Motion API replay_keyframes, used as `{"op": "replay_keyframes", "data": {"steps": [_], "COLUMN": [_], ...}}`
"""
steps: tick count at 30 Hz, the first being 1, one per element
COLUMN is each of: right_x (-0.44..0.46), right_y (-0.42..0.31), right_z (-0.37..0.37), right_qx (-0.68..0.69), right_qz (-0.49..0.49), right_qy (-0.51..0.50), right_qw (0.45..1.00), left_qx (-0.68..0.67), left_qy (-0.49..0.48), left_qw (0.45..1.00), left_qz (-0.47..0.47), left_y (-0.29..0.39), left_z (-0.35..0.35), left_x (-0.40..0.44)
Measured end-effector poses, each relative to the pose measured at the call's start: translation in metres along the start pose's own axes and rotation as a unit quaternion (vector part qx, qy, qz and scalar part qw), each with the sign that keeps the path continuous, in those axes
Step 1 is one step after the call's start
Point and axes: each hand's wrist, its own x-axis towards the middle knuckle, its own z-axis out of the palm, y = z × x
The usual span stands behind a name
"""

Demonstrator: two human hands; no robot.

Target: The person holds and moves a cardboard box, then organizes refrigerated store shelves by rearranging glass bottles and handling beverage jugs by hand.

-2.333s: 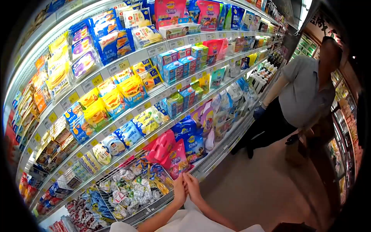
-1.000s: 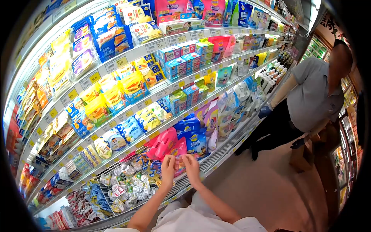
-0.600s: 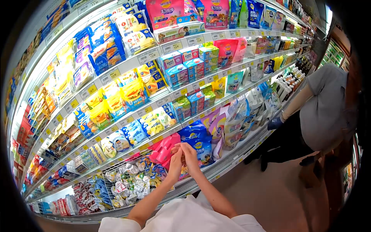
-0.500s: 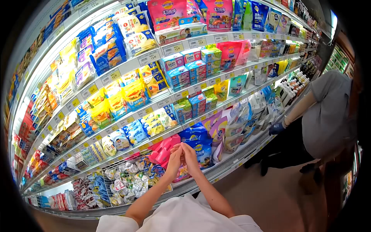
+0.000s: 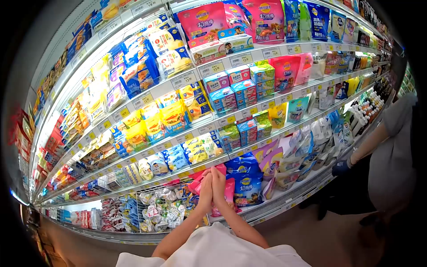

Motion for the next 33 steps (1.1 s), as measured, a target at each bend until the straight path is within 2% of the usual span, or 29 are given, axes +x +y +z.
{"op": "replay_keyframes", "data": {"steps": [2,3,4,6,7,8,11,14,15,16,18,19,20,21,22,24,26,30,32,33], "right_x": [0.005,0.003,0.001,0.003,0.002,0.003,0.003,0.009,0.008,0.015,0.022,0.025,0.032,0.041,0.049,0.057,0.057,0.046,0.036,0.031], "right_y": [0.016,0.012,-0.002,0.0,-0.007,-0.004,-0.009,0.001,-0.004,0.006,0.003,-0.003,-0.006,-0.006,-0.008,-0.01,-0.012,0.01,0.018,0.019], "right_z": [0.0,0.005,0.002,0.001,0.0,-0.003,-0.009,-0.016,-0.016,-0.023,-0.022,-0.023,-0.026,-0.028,-0.03,-0.038,-0.041,-0.052,-0.058,-0.063], "right_qx": [0.012,0.011,-0.001,-0.024,-0.031,-0.026,0.011,0.023,0.013,0.017,0.052,0.037,-0.016,-0.006,0.005,0.008,-0.008,-0.005,-0.024,-0.023], "right_qz": [-0.007,-0.05,-0.045,-0.051,-0.061,-0.071,-0.048,-0.039,-0.039,-0.031,-0.066,-0.056,-0.076,-0.072,-0.07,-0.045,-0.044,-0.024,-0.017,0.017], "right_qy": [0.014,0.04,0.028,0.055,0.058,0.048,0.039,0.056,0.064,0.067,0.112,0.119,0.121,0.117,0.113,0.121,0.111,0.098,0.104,0.111], "right_qw": [1.0,0.998,0.999,0.997,0.996,0.996,0.998,0.997,0.997,0.997,0.99,0.991,0.99,0.991,0.991,0.992,0.993,0.995,0.994,0.993], "left_qx": [0.008,0.018,-0.01,0.07,0.024,0.107,0.109,0.093,0.089,0.061,0.094,0.128,0.109,0.118,0.248,0.308,0.358,0.49,0.538,0.552], "left_qy": [0.005,-0.008,-0.001,-0.021,-0.025,-0.025,-0.041,-0.051,-0.066,-0.084,-0.142,-0.169,-0.182,-0.153,-0.103,0.003,0.045,0.117,0.103,0.096], "left_qw": [1.0,1.0,0.999,0.996,0.999,0.994,0.993,0.994,0.991,0.993,0.985,0.977,0.975,0.979,0.936,0.895,0.83,0.716,0.683,0.68], "left_qz": [-0.014,-0.007,-0.04,0.042,-0.013,0.031,0.028,0.039,0.081,0.061,0.024,0.037,0.066,0.07,0.226,0.322,0.426,0.483,0.484,0.473], "left_y": [0.0,0.006,0.017,0.017,0.02,0.023,-0.016,-0.015,-0.012,-0.006,0.009,0.007,0.007,0.032,0.03,0.065,0.085,0.111,0.108,0.104], "left_z": [-0.001,0.0,0.01,0.008,0.01,0.012,0.0,0.006,0.008,0.01,0.008,0.003,-0.001,0.003,-0.008,-0.014,-0.022,-0.03,-0.034,-0.034], "left_x": [-0.004,-0.003,-0.015,-0.015,-0.013,-0.02,-0.001,0.002,0.002,0.002,0.018,0.041,0.062,0.076,0.115,0.175,0.237,0.309,0.325,0.333]}}
